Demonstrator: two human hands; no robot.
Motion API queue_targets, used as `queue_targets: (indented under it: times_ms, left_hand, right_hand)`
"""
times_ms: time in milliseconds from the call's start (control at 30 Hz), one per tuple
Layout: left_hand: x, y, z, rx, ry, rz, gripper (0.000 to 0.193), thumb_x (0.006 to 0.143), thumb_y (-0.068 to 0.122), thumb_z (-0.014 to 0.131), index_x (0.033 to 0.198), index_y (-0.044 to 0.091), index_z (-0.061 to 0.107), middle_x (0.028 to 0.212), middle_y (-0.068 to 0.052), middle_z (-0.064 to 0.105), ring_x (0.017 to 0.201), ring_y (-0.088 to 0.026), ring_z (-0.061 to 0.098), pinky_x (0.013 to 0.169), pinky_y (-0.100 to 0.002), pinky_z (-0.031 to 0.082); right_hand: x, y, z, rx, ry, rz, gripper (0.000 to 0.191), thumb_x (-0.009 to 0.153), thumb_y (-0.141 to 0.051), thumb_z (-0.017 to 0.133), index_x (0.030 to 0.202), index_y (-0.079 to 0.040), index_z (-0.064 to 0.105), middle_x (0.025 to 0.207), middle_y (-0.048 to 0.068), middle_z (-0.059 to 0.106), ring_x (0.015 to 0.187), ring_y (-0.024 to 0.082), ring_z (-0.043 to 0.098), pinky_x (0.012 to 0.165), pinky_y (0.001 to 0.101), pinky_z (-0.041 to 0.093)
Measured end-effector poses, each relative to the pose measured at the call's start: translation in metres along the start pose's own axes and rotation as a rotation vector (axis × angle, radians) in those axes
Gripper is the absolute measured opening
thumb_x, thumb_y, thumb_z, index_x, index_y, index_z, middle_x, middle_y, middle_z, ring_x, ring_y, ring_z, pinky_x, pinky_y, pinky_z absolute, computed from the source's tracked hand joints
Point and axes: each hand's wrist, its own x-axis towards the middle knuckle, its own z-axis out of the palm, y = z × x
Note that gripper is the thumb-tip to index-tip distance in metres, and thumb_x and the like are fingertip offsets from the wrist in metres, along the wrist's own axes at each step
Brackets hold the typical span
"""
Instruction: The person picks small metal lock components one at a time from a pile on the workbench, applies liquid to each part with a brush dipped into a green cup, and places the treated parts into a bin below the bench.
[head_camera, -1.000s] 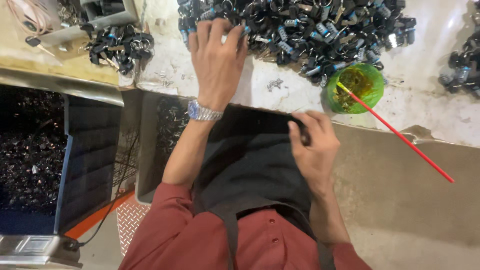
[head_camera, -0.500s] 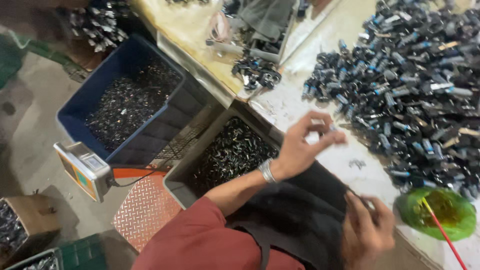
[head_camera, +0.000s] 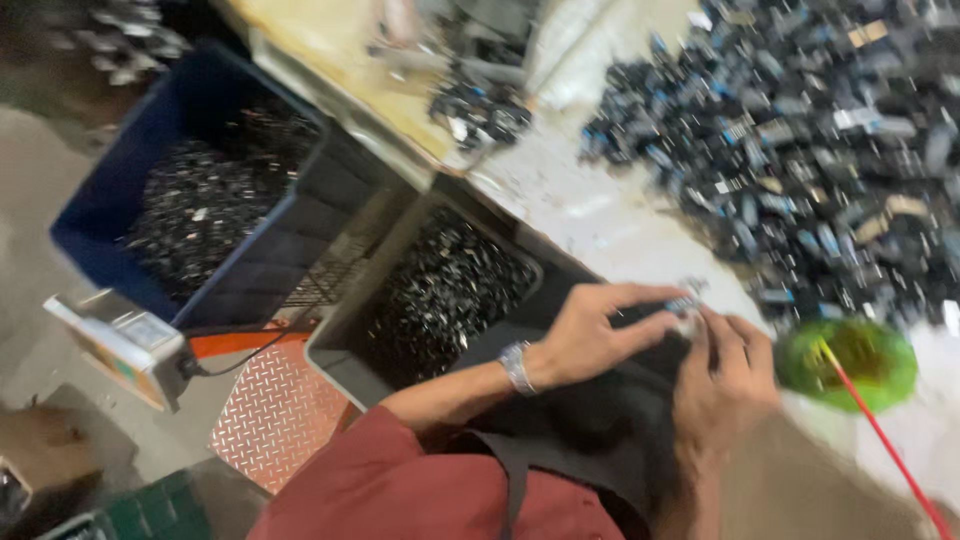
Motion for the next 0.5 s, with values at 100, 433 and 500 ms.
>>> queue_targets:
  times_ms: [100, 433, 500]
  left_hand:
    - [0.0, 0.001, -0.005, 0.093, -0.028, -0.081, 0.029, 0.097, 0.012, 0.07, 0.125, 0.004, 0.066, 0.11, -0.009, 0.075, 0.098, -0.016, 0.072, 0.088, -0.029, 0.058]
    - [0.012, 0.008, 0.001, 0.394, -0.153, 0.427, 0.038, 0.085, 0.003, 0.083, 0.118, 0.012, 0.064, 0.097, -0.002, 0.064, 0.084, -0.022, 0.058, 0.075, -0.036, 0.048]
    - [0.013, 0.007, -0.001, 0.427, -0.205, 0.455, 0.043, 0.08, 0.003, 0.083, 0.119, 0.011, 0.067, 0.092, -0.001, 0.062, 0.082, -0.023, 0.057, 0.074, -0.037, 0.048]
  right_hand:
    - [0.0, -0.003, -0.004, 0.151, 0.037, 0.08, 0.012, 0.103, -0.001, 0.078, 0.114, -0.006, 0.075, 0.11, 0.01, 0.071, 0.093, 0.022, 0.068, 0.078, 0.0327, 0.054]
    - [-0.012, -0.006, -0.025, 0.797, -0.022, 0.586, 0.015, 0.097, 0.007, 0.072, 0.111, 0.003, 0.073, 0.1, 0.007, 0.076, 0.071, 0.004, 0.061, 0.06, 0.0184, 0.05]
    - [-0.013, -0.003, -0.025, 0.831, -0.029, 0.583, 0.014, 0.097, 0.007, 0.073, 0.11, 0.003, 0.073, 0.101, 0.007, 0.075, 0.074, 0.004, 0.063, 0.061, 0.019, 0.05]
